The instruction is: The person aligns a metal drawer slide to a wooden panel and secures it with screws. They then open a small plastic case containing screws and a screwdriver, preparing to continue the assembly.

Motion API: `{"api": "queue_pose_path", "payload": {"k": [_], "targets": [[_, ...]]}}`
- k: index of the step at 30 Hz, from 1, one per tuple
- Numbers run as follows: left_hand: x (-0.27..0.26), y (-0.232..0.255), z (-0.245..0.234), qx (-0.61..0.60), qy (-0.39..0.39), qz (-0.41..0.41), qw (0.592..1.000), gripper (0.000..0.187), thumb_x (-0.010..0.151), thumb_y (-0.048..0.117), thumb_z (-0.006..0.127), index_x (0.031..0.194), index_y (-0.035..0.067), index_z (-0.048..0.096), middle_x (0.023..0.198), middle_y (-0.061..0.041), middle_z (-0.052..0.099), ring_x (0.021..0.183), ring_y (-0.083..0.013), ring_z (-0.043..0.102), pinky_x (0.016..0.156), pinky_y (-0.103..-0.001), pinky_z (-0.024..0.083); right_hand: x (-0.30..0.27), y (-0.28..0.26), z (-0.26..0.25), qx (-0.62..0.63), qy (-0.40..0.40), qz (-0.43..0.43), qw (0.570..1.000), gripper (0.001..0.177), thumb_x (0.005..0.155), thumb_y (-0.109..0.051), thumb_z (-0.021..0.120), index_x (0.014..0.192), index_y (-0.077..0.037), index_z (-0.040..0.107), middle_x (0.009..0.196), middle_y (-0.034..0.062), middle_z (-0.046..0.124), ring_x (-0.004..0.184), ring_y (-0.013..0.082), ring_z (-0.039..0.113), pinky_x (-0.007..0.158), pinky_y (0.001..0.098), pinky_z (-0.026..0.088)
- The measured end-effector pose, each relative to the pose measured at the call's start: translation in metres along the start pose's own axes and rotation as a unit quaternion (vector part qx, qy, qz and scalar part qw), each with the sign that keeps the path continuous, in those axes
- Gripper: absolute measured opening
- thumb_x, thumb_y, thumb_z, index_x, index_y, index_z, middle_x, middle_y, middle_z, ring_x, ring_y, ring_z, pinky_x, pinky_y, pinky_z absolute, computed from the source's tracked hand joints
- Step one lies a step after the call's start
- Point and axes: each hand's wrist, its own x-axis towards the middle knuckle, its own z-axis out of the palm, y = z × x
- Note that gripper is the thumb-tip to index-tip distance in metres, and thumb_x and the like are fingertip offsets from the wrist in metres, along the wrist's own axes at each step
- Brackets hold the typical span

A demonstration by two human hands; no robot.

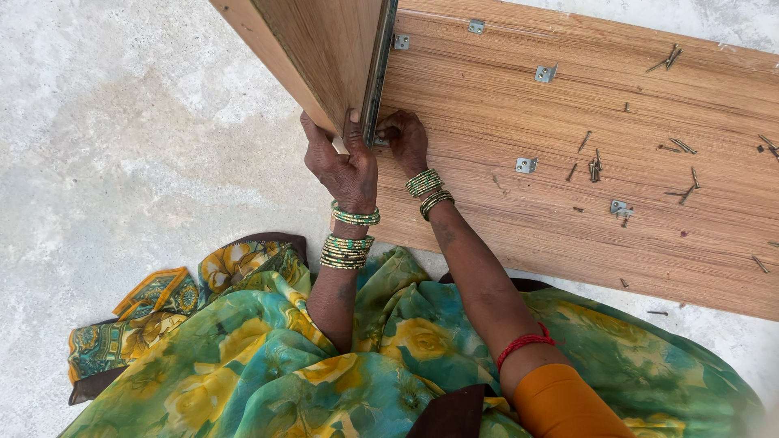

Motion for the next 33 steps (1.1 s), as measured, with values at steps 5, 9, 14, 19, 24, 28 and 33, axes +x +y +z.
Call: {"api": "queue_pose_path", "payload": {"k": [5,9,14,19,24,28,33], "targets": [[0.0,-0.003,-0.001,-0.008,-0.002,-0.001,1.0,0.047,0.107,0.021,0.066,0.141,-0.004,0.044,0.099,-0.02,0.072,0.092,-0.031,0.077,0.075,-0.038,0.059,0.01,-0.003,-0.004,0.053,-0.027,0.064,0.996,0.013,0.089,0.01,0.067,0.086,-0.002,0.07,0.088,0.0056,0.074,0.079,0.0142,0.076,0.063,0.0257,0.064],[0.0,-0.004,0.0,0.0,-0.005,-0.005,1.0,0.049,0.107,0.021,0.065,0.142,-0.004,0.042,0.097,-0.02,0.072,0.089,-0.03,0.077,0.071,-0.036,0.059,0.014,-0.009,-0.009,0.025,-0.051,0.086,0.995,0.014,0.088,0.01,0.068,0.085,-0.003,0.073,0.088,0.006,0.077,0.078,0.0133,0.076,0.06,0.0248,0.062],[-0.002,-0.001,0.001,0.007,-0.008,-0.004,1.0,0.048,0.107,0.02,0.065,0.139,-0.005,0.041,0.097,-0.02,0.072,0.087,-0.0285,0.077,0.07,-0.035,0.059,0.019,-0.006,-0.006,0.006,-0.065,0.102,0.993,0.013,0.091,0.008,0.067,0.088,-0.003,0.072,0.089,0.0067,0.077,0.078,0.0123,0.077,0.059,0.0259,0.062],[-0.006,0.005,0.002,-0.011,-0.014,-0.014,1.0,0.041,0.106,0.02,0.065,0.133,-0.003,0.045,0.097,-0.019,0.072,0.088,-0.0283,0.077,0.07,-0.034,0.06,0.019,0.009,-0.004,0.039,-0.067,0.086,0.993,0.01,0.092,0.007,0.068,0.092,-0.003,0.07,0.088,0.0074,0.075,0.075,0.0138,0.076,0.061,0.0271,0.063],[-0.006,0.007,0.004,0.01,-0.012,0.007,1.0,0.039,0.107,0.018,0.065,0.134,-0.003,0.047,0.095,-0.019,0.071,0.087,-0.0291,0.076,0.073,-0.036,0.058,0.007,0.011,-0.002,0.067,-0.043,0.033,0.996,0.012,0.087,0.011,0.071,0.09,0.0,0.071,0.091,0.0085,0.074,0.08,0.0152,0.075,0.07,0.0269,0.064],[-0.006,0.0,0.002,0.032,-0.008,-0.006,0.999,0.044,0.105,0.017,0.066,0.138,-0.004,0.045,0.091,-0.019,0.07,0.083,-0.0294,0.074,0.071,-0.037,0.056,-0.006,0.007,-0.006,0.127,-0.021,-0.003,0.992,0.02,0.085,0.013,0.07,0.098,-0.002,0.075,0.1,0.0093,0.072,0.09,0.0165,0.074,0.079,0.027,0.067],[0.001,-0.009,-0.001,-0.001,0.009,-0.003,1.0,0.051,0.107,0.019,0.067,0.142,-0.005,0.041,0.101,-0.021,0.073,0.093,-0.03,0.078,0.076,-0.036,0.06,-0.02,-0.003,-0.003,0.042,0.036,-0.033,0.998,0.022,0.082,0.012,0.077,0.098,-0.003,0.079,0.101,0.0086,0.073,0.097,0.0192,0.068,0.086,0.0298,0.062]]}}
